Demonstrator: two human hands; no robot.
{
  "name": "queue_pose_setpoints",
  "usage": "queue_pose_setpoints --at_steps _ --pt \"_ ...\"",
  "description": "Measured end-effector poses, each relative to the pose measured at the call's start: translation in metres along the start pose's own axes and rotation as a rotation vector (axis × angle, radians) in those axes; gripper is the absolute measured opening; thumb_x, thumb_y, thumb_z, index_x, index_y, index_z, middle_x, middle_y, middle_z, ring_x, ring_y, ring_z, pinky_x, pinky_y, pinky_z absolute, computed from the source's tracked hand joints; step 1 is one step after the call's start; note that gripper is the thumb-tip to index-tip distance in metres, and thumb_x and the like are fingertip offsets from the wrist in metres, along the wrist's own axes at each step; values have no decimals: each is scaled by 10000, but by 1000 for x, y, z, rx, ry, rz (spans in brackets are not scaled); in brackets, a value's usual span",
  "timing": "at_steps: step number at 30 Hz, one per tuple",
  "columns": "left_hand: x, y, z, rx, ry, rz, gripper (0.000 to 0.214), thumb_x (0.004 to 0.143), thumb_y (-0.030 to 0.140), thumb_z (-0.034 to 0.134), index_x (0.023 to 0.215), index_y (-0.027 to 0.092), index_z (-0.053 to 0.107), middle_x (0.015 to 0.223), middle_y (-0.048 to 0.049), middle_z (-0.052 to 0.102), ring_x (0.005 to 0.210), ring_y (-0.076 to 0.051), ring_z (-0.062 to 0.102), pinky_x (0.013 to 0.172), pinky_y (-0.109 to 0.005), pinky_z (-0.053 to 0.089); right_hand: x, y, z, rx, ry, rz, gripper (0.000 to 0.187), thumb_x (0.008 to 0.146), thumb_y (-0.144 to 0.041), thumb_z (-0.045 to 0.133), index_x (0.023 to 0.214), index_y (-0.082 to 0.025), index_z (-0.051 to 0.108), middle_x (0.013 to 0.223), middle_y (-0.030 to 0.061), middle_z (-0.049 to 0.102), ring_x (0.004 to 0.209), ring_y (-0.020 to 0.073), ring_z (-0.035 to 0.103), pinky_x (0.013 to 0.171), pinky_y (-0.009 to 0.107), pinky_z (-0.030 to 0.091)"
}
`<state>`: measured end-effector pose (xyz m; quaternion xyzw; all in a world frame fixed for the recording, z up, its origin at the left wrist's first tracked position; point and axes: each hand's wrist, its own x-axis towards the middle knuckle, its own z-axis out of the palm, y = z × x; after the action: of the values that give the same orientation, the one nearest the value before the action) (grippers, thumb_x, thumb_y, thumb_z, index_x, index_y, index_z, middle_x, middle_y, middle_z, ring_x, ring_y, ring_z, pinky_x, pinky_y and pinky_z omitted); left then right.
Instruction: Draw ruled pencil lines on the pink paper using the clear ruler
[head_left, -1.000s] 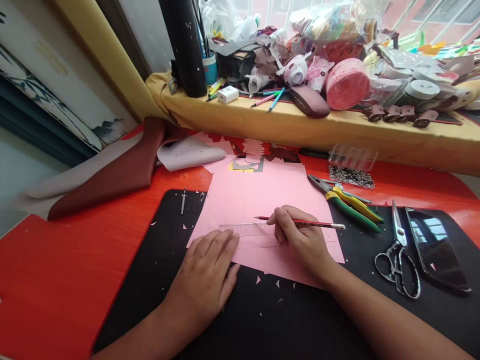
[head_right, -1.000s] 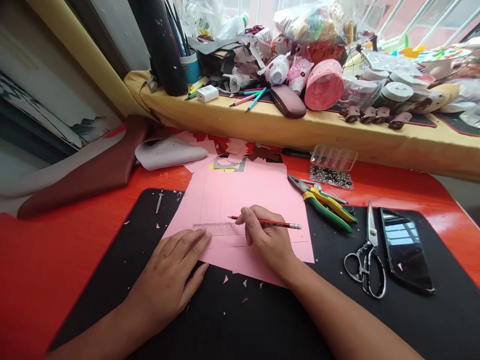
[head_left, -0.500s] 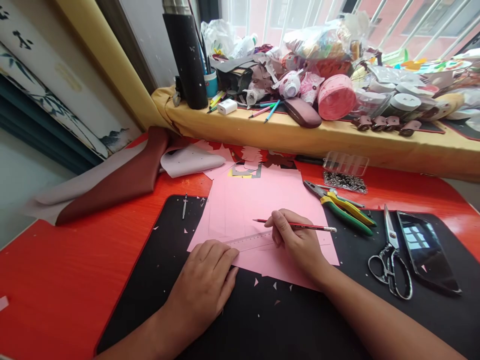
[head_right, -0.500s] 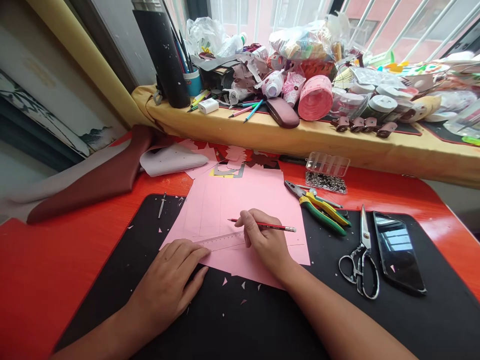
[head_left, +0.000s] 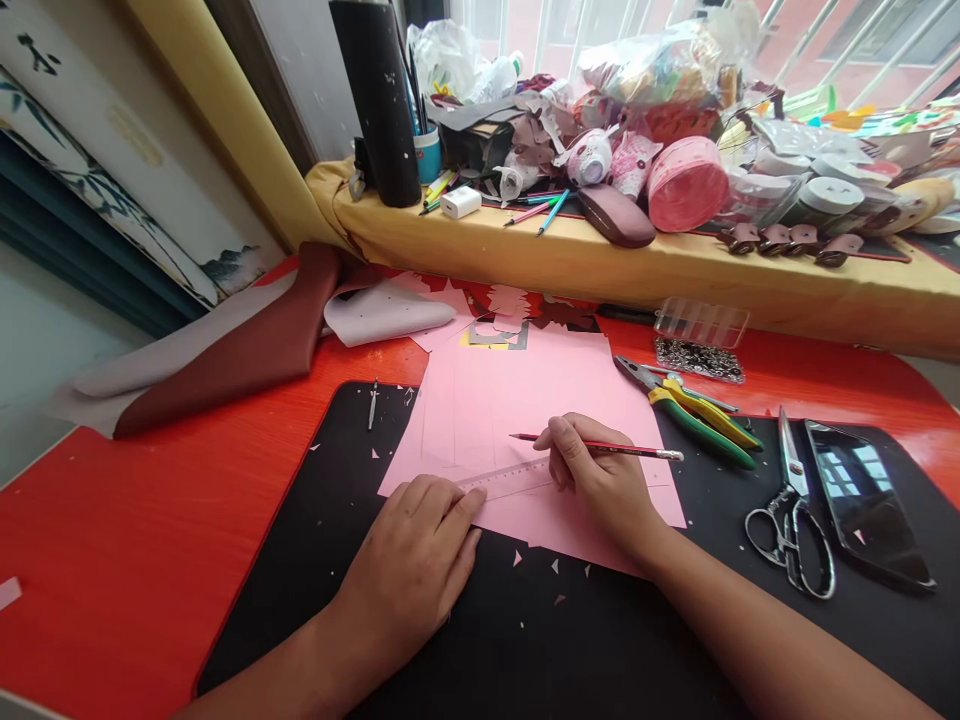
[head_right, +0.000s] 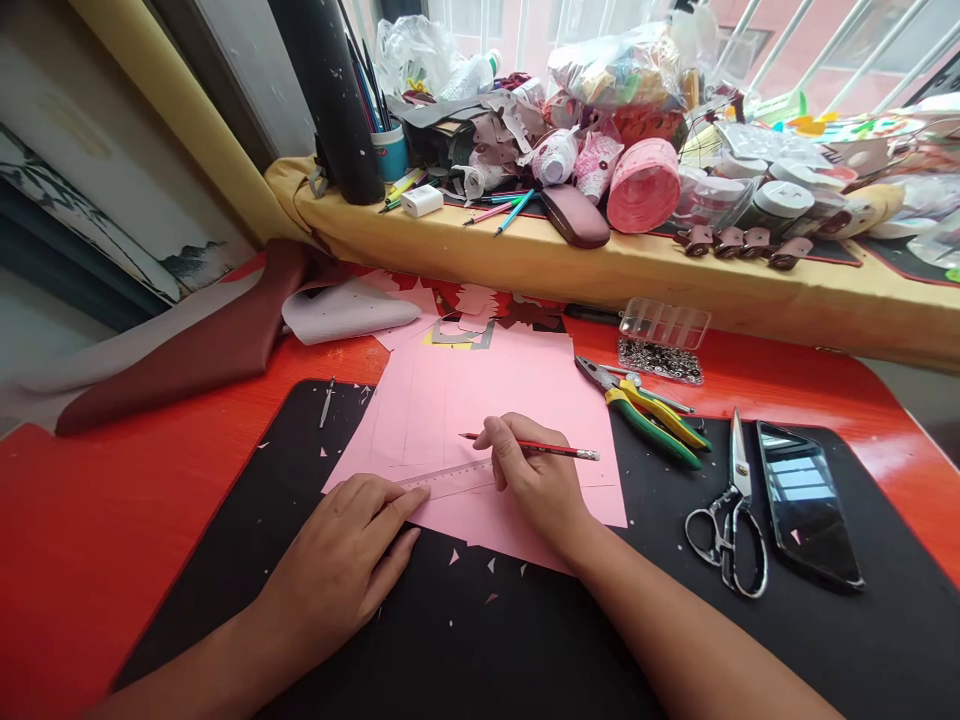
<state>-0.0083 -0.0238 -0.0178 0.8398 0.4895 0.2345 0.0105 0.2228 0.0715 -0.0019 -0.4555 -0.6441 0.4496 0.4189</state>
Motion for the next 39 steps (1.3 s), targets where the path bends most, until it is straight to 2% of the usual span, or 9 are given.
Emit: queue_pose_setpoints --at_steps 8,31,39 --pt "1 1 -1 2 -3 9 260 1103 134 479 1303 145 644 1012 -81 664 913 -262 627 824 -427 536 0 1 0 3 -3 -22 505 1119 -599 588 817 -227 746 520 -43 570 507 163 536 726 385 549" --pt "2 0 -2 -32 27 41 214 1107 131 492 1264 153 635 981 -63 632 875 -249 588 794 -415 526 -2 4 1 16 5 -15 478 1128 -577 586 836 -229 737 541 -45 561 504 150 523 629 350 471" --pt "1 1 -1 -44 -4 53 193 1091 123 507 1233 148 634 949 -57 636 856 -255 572 782 -426 512 -1 5 0 -3 1 -14 498 1128 -589 583 828 -224 743 543 -43 559 502 148 528 616 348 467"
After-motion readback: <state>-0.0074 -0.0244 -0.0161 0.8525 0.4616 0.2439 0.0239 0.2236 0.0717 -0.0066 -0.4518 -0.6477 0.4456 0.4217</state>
